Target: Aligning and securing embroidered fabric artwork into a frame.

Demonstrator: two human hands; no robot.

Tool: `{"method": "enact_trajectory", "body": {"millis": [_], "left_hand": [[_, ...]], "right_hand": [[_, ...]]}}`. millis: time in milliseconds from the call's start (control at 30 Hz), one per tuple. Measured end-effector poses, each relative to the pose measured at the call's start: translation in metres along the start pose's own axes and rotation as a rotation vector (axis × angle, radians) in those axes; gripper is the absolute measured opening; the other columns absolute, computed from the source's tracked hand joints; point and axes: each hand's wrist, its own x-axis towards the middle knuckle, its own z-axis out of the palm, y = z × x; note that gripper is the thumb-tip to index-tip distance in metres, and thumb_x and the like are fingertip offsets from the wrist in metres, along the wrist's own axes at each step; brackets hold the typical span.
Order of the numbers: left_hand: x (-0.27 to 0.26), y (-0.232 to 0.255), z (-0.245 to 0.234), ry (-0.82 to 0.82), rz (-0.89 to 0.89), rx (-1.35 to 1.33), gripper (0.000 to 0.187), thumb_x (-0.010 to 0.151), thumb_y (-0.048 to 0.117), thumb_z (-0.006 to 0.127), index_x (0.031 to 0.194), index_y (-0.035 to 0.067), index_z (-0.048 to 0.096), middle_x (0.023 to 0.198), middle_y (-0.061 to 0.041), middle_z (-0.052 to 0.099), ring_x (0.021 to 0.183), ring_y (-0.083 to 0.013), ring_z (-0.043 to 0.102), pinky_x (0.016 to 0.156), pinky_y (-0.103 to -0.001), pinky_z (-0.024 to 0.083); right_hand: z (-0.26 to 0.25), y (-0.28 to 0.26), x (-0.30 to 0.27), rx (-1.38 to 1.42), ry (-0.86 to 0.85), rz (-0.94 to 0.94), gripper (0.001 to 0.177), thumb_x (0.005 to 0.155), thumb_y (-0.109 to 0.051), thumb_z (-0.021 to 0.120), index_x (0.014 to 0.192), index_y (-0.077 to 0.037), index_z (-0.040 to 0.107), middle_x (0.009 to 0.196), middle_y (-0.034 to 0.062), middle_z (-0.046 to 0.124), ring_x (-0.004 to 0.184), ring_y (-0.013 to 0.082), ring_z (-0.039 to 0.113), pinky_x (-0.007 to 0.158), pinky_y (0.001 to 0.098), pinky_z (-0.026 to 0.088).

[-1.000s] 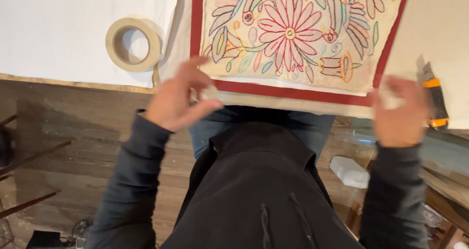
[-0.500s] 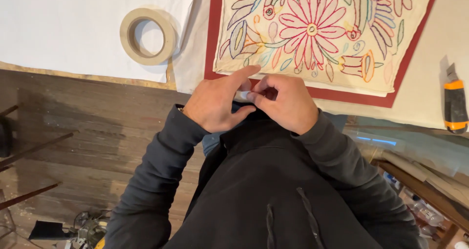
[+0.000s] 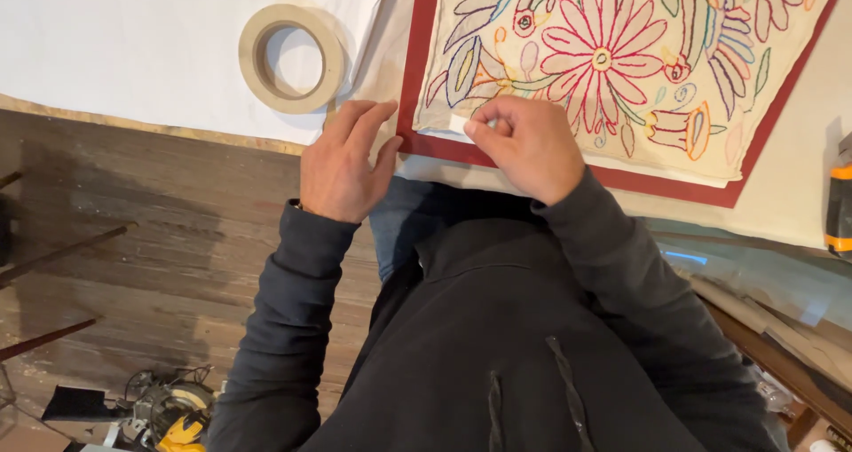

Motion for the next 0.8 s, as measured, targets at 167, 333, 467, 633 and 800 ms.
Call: {"method": "enact_trajectory", "body": {"millis": [167,333,467,633,800], "left_hand": [[-0.009,-0.008,0.008,0.077,-0.025,0.023,0.033,0.092,0.008,0.078,0.123,0.01,0.069,0.115,-0.007,0.065,0.098,-0.0285,0.067,0.075,-0.039,0.055],[-0.005,-0.005,0.01,0.105,0.03,0.029,0.032,0.088,0.002,0.076,0.118,0.009,0.072,0.114,-0.005,0.064,0.097,-0.0274,0.066,0.076,-0.039,0.054],[0.006,0.003,0.011,0.07,0.153,0.021,0.04,0.078,-0.004,0.072,0.117,0.005,0.072,0.118,-0.005,0.064,0.094,-0.0243,0.063,0.077,-0.037,0.054],[0.017,0.003,0.026,0.02,0.278,0.086,0.041,0.077,-0.002,0.07,0.118,0.001,0.071,0.12,-0.004,0.064,0.092,-0.0243,0.059,0.08,-0.034,0.053],[0.017,0.002,0.034,-0.014,0.309,0.188,0.036,0.082,0.002,0.068,0.118,0.002,0.07,0.119,-0.002,0.064,0.09,-0.0238,0.058,0.079,-0.034,0.052]], "right_hand": [[0.015,0.005,0.025,-0.003,-0.073,-0.018,0.021,0.092,-0.026,0.073,0.091,-0.005,0.076,0.059,0.0028,0.059,0.051,0.0139,0.055,0.051,0.0316,0.043],[0.023,0.005,0.034,-0.008,-0.062,-0.024,0.021,0.091,-0.025,0.073,0.091,-0.005,0.076,0.06,0.0033,0.063,0.052,0.0139,0.058,0.053,0.0315,0.046],[0.025,0.008,0.035,-0.012,-0.048,0.002,0.022,0.09,-0.025,0.073,0.091,-0.003,0.076,0.062,0.0041,0.065,0.054,0.0139,0.06,0.055,0.0314,0.049],[0.027,0.008,0.036,0.008,-0.032,0.032,0.022,0.089,-0.025,0.073,0.091,-0.003,0.076,0.063,0.0051,0.067,0.054,0.0144,0.062,0.054,0.0323,0.05],[0.027,0.01,0.035,-0.045,0.02,-0.046,0.019,0.089,-0.023,0.073,0.089,-0.004,0.077,0.068,0.0069,0.071,0.058,0.0181,0.069,0.057,0.0333,0.054]]}}
